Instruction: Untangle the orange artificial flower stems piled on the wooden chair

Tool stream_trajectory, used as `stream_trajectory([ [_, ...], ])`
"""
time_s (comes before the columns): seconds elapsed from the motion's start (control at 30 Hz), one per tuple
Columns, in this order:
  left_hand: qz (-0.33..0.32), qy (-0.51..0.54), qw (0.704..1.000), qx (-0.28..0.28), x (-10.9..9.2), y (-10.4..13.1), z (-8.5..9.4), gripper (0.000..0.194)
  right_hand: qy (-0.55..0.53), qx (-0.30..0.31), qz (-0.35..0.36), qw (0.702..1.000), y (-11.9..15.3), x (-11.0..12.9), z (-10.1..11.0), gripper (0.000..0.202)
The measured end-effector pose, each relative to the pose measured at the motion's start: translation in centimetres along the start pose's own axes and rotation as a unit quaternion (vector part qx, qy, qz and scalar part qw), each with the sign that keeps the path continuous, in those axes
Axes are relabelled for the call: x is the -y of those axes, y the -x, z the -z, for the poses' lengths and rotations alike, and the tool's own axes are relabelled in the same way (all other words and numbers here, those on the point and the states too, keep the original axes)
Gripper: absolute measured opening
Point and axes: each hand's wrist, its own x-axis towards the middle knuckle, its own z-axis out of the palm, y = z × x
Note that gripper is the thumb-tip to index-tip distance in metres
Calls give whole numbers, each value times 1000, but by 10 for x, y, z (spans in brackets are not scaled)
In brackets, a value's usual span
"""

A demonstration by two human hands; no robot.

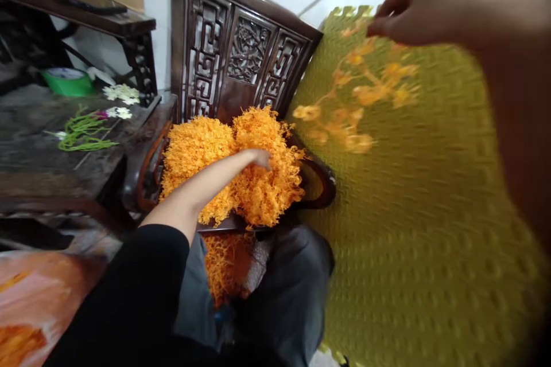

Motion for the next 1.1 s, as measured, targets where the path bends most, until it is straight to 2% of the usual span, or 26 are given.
stream_trajectory([
  [0.07, 17, 27, 999, -20, 10, 14, 32, 44, 65, 16, -23, 998, 28, 31, -37, 34],
  [0.13, 59, 41, 994, -79, 27, 30, 67, 32, -22, 46, -7, 999, 53, 54, -67, 30],
  [0.17, 86, 45, 987, -125, 35, 38, 84, 30, -75, 53, 9, 996, 63, 62, -79, 29],
  [0.23, 122, 76, 954, -262, 47, 57, 117, 31, -180, 58, 33, 981, 79, 73, -100, 30],
  [0.27, 117, 120, 921, -351, 48, 68, 130, 32, -232, 61, 36, 970, 84, 79, -109, 32],
  [0.3, 90, 161, 892, -412, 45, 80, 141, 34, -285, 63, 32, 956, 89, 84, -117, 34],
  [0.33, 51, 196, 873, -443, 39, 93, 149, 34, -338, 65, 24, 939, 93, 91, -123, 35],
  [0.37, 4, 213, 875, -434, 30, 108, 154, 33, -390, 64, 14, 918, 96, 98, -129, 36],
  [0.43, -51, 202, 907, -365, 8, 139, 153, 30, -491, 57, 11, 869, 103, 114, -141, 36],
  [0.5, -80, 155, 940, -293, -13, 169, 142, 24, -590, 71, 34, 804, 111, 129, -155, 37],
  [0.57, -54, 120, 956, -264, -26, 195, 128, 17, -678, 114, 60, 723, 120, 144, -173, 37],
  [0.63, 0, 123, 963, -240, -28, 216, 117, 16, -744, 171, 67, 642, 130, 155, -194, 37],
  [0.7, 61, 141, 965, -213, -24, 235, 109, 24, -778, 221, 73, 583, 140, 161, -214, 45],
  [0.73, 91, 147, 965, -198, -21, 243, 105, 28, -782, 236, 81, 572, 144, 163, -223, 49],
  [0.77, 121, 147, 965, -183, -19, 251, 102, 33, -775, 242, 94, 576, 147, 163, -230, 51],
  [0.9, 227, 158, 948, -158, -17, 273, 91, 39, -708, 207, 171, 653, 150, 157, -251, 26],
  [1.0, 275, 220, 921, -166, -20, 274, 79, 39, -712, 204, 172, 649, 148, 157, -261, 24],
  [1.1, 294, 275, 902, -157, -20, 266, 71, 41, -719, 205, 168, 643, 146, 157, -270, 28],
])
